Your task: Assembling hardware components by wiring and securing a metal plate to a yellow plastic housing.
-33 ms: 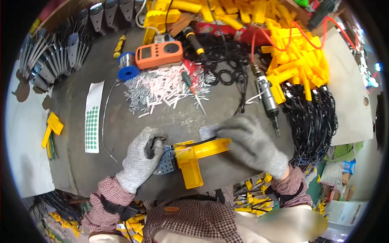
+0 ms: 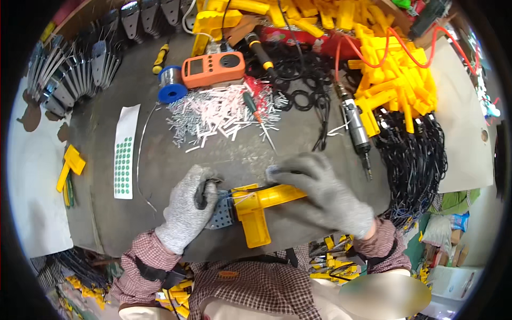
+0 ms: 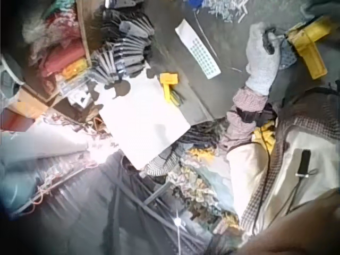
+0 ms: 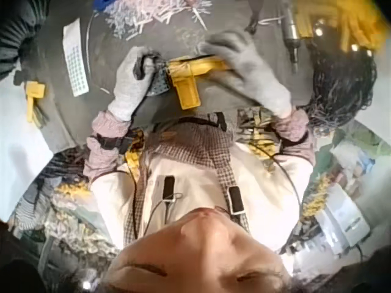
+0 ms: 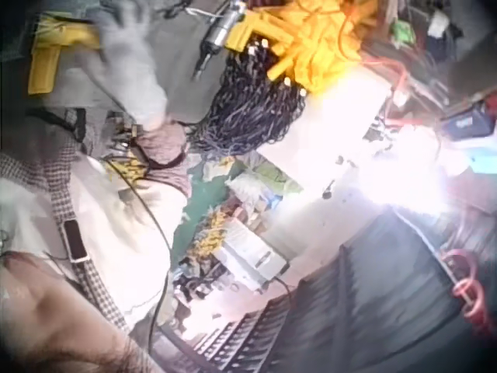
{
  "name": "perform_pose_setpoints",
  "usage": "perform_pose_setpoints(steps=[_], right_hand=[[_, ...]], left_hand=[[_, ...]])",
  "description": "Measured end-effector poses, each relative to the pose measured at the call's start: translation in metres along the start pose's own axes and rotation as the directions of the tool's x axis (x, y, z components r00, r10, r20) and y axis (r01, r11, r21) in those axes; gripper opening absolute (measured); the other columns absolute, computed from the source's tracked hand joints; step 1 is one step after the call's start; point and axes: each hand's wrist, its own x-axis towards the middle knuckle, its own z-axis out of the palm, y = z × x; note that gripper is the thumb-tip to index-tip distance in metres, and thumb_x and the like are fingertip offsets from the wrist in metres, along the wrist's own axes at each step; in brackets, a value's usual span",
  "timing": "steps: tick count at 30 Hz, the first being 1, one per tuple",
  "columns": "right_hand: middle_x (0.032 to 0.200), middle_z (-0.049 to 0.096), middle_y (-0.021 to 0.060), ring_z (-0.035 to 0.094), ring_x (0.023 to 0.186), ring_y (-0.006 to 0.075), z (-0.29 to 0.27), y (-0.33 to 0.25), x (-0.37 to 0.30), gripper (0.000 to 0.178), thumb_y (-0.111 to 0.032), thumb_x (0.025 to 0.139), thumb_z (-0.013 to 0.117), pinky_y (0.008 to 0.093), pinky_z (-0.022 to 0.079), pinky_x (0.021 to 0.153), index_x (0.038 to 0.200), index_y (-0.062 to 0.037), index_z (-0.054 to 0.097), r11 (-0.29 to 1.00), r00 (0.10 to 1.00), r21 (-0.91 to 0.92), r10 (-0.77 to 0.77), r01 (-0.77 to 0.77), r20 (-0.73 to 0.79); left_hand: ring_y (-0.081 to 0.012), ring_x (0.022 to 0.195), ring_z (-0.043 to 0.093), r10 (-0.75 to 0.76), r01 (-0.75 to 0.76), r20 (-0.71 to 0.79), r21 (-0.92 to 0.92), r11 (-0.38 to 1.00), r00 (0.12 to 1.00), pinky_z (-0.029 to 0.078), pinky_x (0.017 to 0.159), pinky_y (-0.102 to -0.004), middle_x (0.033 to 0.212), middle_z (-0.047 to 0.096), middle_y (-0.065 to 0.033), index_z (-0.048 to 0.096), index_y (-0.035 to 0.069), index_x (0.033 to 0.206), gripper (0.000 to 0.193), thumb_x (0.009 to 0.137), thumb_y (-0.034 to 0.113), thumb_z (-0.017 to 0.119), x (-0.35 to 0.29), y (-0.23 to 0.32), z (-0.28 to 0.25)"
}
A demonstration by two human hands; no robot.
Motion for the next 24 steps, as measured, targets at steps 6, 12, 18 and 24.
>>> perform_pose_setpoints(steps=[6,12,18,24], right_hand=[[0.11,0.061,0.0118,0.061,0.1,0.0283,0.048,0.018,0.032,0.029,-0.028,0.094,0.066,0.0373,0.051,0.087,0.108,-0.0038,0.066,0.982,0.996,0.19,-0.028,0.011,0.09],[0.091,0.066,0.0078,0.06,0.071,0.0098,-0.014,0.019,0.034,0.022,-0.017,0.104,0.053,0.0245,0.049,0.067,0.111,0.0,0.064,0.617,0.883,0.692,0.464,-0.375,0.065],[0.098,0.069,0.0115,0.065,0.089,0.0116,0.037,0.021,0.064,0.028,-0.021,0.105,0.05,0.0285,0.053,0.074,0.122,0.0004,0.058,0.856,0.957,0.43,0.238,-0.287,0.167],[0.096,0.07,0.0108,0.066,0.086,0.0128,0.061,0.021,0.071,0.034,-0.019,0.101,0.06,0.0283,0.053,0.076,0.128,0.0004,0.059,0.244,0.862,0.913,0.472,-0.327,0.183]], left_hand=[[-0.0274,0.085,0.064,-0.03,0.022,0.035,0.202,0.979,0.999,0.052,0.076,-0.0358,0.094,0.06,-0.0135,0.059,0.004,0.104,0.019,0.09,-0.007,0.053,-0.015,-0.002,0.002],[-0.019,0.079,0.063,-0.05,0.047,0.02,0.104,0.994,0.999,0.052,0.074,-0.0283,0.092,0.062,-0.0108,0.063,0.001,0.102,0.014,0.092,-0.004,0.055,-0.013,-0.006,-0.019],[-0.0077,0.086,0.057,-0.137,0.511,0.517,-0.703,0.494,0.845,0.051,0.082,-0.0243,0.105,0.063,-0.0017,0.048,0.0,0.143,0.051,0.097,0.019,0.062,0.059,0.004,-0.014],[-0.0075,0.086,0.059,-0.333,0.243,-0.03,-0.62,0.746,0.943,0.052,0.082,-0.0262,0.102,0.062,0.0001,0.059,0.001,0.128,0.03,0.1,0.012,0.061,0.057,0.006,-0.014]])
